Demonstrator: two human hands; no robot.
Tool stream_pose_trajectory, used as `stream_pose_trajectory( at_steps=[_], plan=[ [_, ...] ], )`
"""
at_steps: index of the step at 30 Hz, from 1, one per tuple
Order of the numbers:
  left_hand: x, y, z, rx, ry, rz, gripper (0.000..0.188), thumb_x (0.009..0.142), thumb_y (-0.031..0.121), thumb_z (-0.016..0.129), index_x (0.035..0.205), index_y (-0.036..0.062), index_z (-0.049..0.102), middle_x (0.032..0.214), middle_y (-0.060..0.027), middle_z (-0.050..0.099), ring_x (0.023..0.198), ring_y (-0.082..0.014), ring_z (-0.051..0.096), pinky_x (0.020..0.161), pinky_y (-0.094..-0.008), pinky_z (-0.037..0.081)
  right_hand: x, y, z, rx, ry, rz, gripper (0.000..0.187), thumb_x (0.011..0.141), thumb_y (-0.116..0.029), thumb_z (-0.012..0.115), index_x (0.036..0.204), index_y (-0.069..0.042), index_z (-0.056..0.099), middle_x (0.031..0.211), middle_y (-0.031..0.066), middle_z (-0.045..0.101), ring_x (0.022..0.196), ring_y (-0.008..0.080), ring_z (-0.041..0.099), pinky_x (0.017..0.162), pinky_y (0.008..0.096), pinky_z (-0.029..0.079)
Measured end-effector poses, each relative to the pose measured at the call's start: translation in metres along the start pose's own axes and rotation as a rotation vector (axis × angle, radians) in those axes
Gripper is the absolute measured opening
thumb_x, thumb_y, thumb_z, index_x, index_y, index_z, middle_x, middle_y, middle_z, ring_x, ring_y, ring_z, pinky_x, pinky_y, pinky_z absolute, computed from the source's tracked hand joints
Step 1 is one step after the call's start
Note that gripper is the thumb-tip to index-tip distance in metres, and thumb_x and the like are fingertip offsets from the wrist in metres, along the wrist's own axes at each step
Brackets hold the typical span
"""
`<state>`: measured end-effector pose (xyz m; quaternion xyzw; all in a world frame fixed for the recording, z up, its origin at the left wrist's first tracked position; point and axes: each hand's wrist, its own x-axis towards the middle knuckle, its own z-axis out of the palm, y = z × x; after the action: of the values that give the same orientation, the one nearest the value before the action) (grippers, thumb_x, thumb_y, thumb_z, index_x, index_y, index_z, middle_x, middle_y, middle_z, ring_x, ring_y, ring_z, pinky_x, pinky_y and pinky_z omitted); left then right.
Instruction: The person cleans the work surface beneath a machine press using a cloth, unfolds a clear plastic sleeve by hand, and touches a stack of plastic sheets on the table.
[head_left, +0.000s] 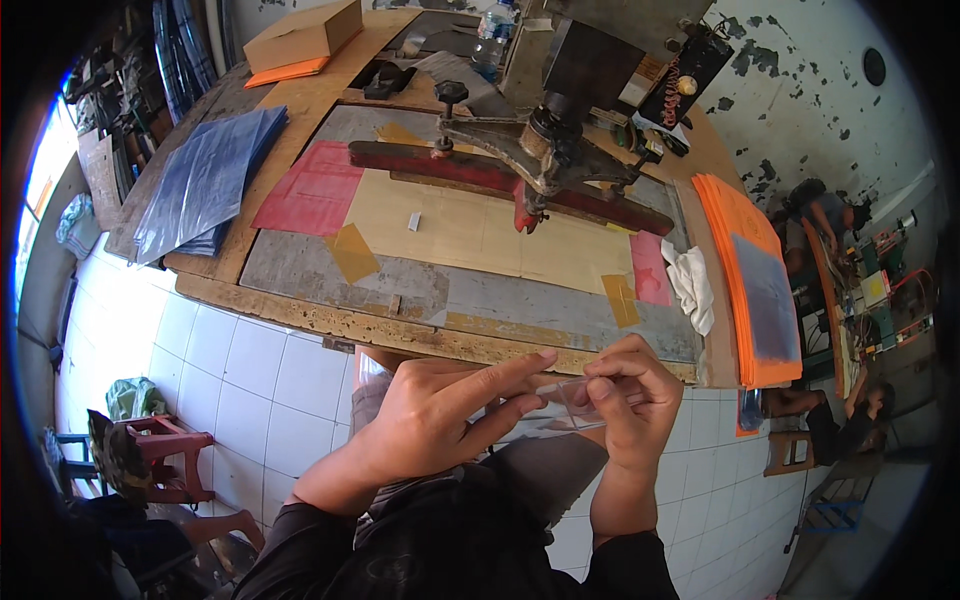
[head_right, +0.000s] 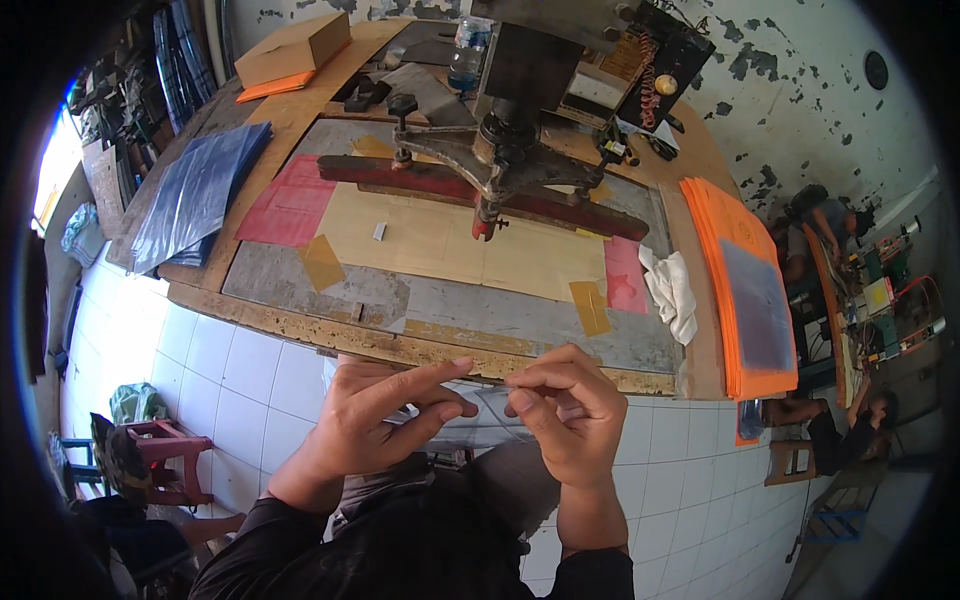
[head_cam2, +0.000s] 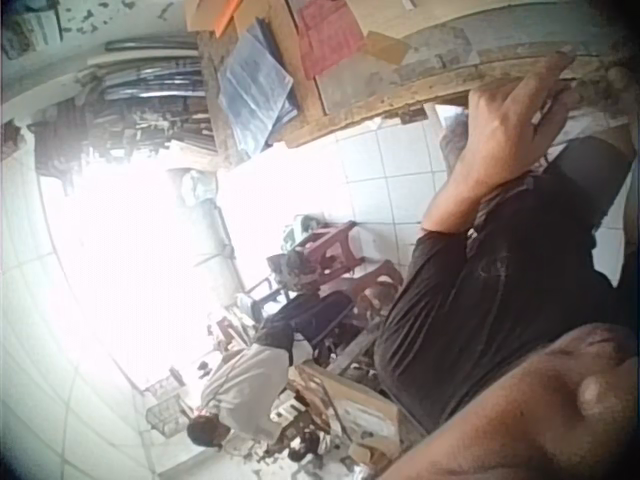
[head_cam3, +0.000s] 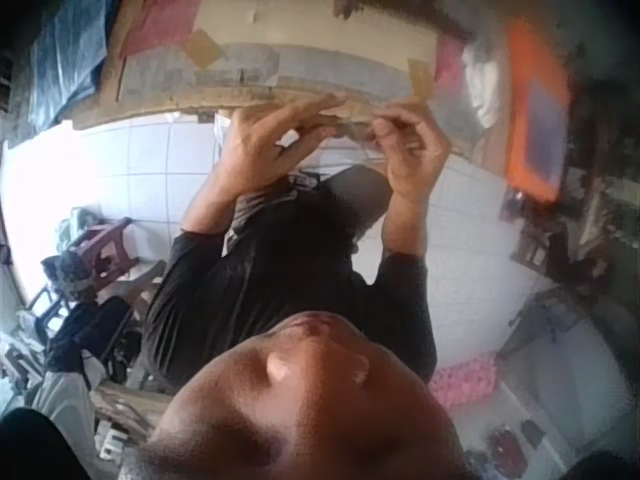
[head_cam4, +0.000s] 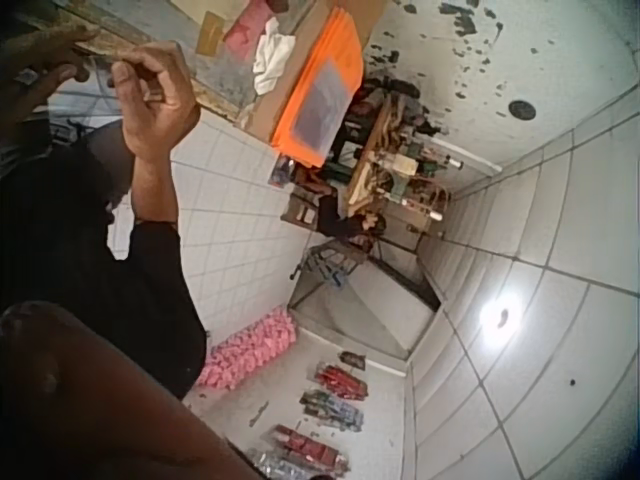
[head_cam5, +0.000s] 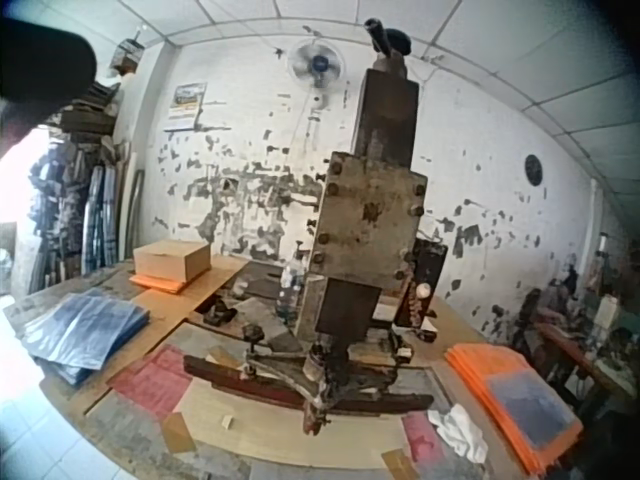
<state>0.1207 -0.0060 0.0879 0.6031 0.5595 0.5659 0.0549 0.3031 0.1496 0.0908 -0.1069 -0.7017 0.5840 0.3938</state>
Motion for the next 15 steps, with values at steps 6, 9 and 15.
stream_pose_trajectory(
  at_steps=[6, 9, 15],
  plan=[
    [-0.0040, -0.0067, -0.0003, 0.015, 0.007, 0.048, 0.056, 0.092, 0.002, 0.086, 0.146, 0.0034, 0.071, 0.094, -0.0097, 0.084, 0.079, -0.0251, 0.082, 0.072, -0.0368, 0.064, 0.0005, 0.0039, 0.0010, -0.027, 0.010, -0.017, 0.012, 0.097, -0.001, 0.084, 0.107, 0.005, 0.080, 0.102, 0.0122, 0.073, 0.079, 0.0115, 0.071, 0.064, 0.0219, 0.050],
    [-0.0042, -0.0074, 0.0002, 0.033, -0.007, 0.025, 0.053, 0.091, 0.003, 0.086, 0.142, 0.0040, 0.073, 0.092, -0.0112, 0.083, 0.076, -0.0255, 0.081, 0.070, -0.0375, 0.064, 0.0014, 0.0049, 0.0000, -0.046, 0.005, -0.037, 0.012, 0.096, -0.002, 0.085, 0.106, 0.003, 0.081, 0.101, 0.0108, 0.074, 0.078, 0.0091, 0.070, 0.062, 0.0205, 0.046],
    [-0.0013, -0.0096, 0.0030, 0.020, 0.008, 0.058, 0.043, 0.091, 0.004, 0.086, 0.133, 0.0044, 0.077, 0.092, -0.0119, 0.083, 0.076, -0.0260, 0.081, 0.070, -0.0376, 0.063, 0.0060, 0.0004, -0.0030, -0.106, -0.024, -0.107, 0.012, 0.096, -0.001, 0.084, 0.107, 0.003, 0.081, 0.102, 0.0110, 0.075, 0.077, 0.0076, 0.069, 0.059, 0.0195, 0.045]
  ],
)
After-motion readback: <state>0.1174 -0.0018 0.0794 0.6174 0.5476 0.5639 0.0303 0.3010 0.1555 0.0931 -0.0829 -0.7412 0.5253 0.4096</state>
